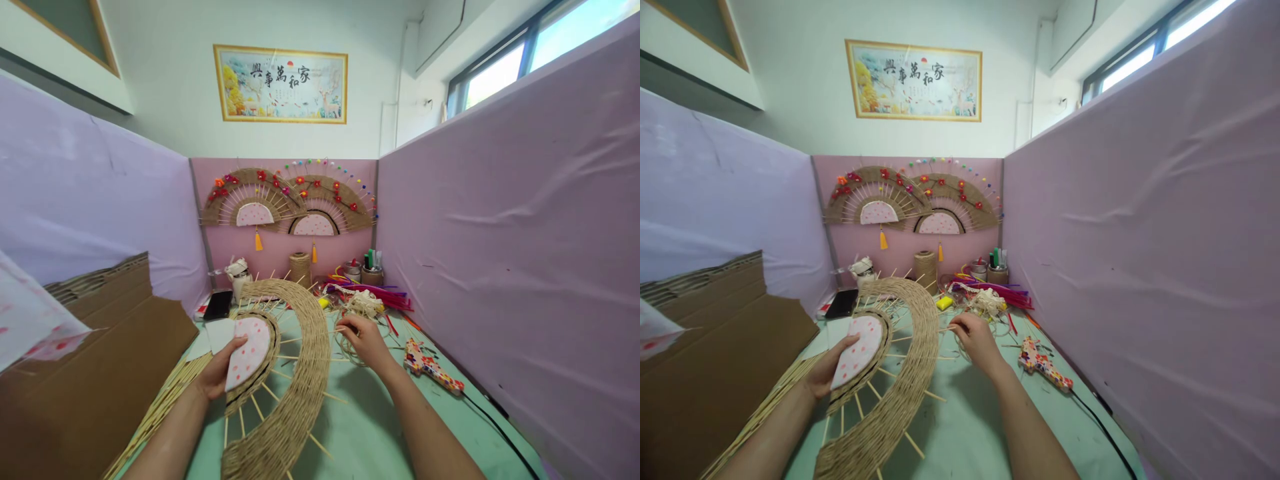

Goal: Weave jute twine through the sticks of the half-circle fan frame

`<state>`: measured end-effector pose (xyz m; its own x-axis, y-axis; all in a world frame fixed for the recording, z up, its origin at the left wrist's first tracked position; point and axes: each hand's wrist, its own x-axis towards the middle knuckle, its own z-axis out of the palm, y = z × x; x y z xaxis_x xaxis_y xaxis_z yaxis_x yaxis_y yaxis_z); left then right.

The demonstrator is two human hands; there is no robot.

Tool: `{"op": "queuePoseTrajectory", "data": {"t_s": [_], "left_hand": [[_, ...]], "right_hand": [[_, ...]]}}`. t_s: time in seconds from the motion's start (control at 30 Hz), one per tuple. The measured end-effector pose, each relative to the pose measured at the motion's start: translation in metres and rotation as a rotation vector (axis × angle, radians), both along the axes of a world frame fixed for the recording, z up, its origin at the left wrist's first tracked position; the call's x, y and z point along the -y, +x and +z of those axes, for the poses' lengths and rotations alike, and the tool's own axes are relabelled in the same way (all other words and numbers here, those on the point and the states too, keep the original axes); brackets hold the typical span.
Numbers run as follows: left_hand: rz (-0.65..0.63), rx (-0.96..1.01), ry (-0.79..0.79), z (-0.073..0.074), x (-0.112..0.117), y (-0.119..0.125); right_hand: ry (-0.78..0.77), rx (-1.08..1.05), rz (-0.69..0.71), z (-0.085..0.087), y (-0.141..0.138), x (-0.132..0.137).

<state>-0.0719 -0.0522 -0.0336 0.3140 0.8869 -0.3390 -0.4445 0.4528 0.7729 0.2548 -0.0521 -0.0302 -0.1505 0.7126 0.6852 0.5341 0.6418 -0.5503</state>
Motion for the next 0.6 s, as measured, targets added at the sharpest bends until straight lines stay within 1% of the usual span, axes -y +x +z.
{"op": "queuePoseTrajectory", "data": {"t_s": [0.17, 0.33, 0.6], "left_hand": [[-0.037, 0.001, -0.026, -0.0026, -0.0023, -0.0031], [-0.034, -0.016, -0.043, -0.0030, -0.0018, -0.0061], [-0.039, -0.049, -0.052, -0.0012, -0.0001, -0.0044]], "right_hand": [[0.085, -0.004, -0.049, 0.0029, 0.0033, 0.0007], [0.114, -0.035, -0.084, 0.0035, 0.0050, 0.0011], [0.132, -0.060, -0.024, 0.0027, 0.0070, -0.0024]]}}
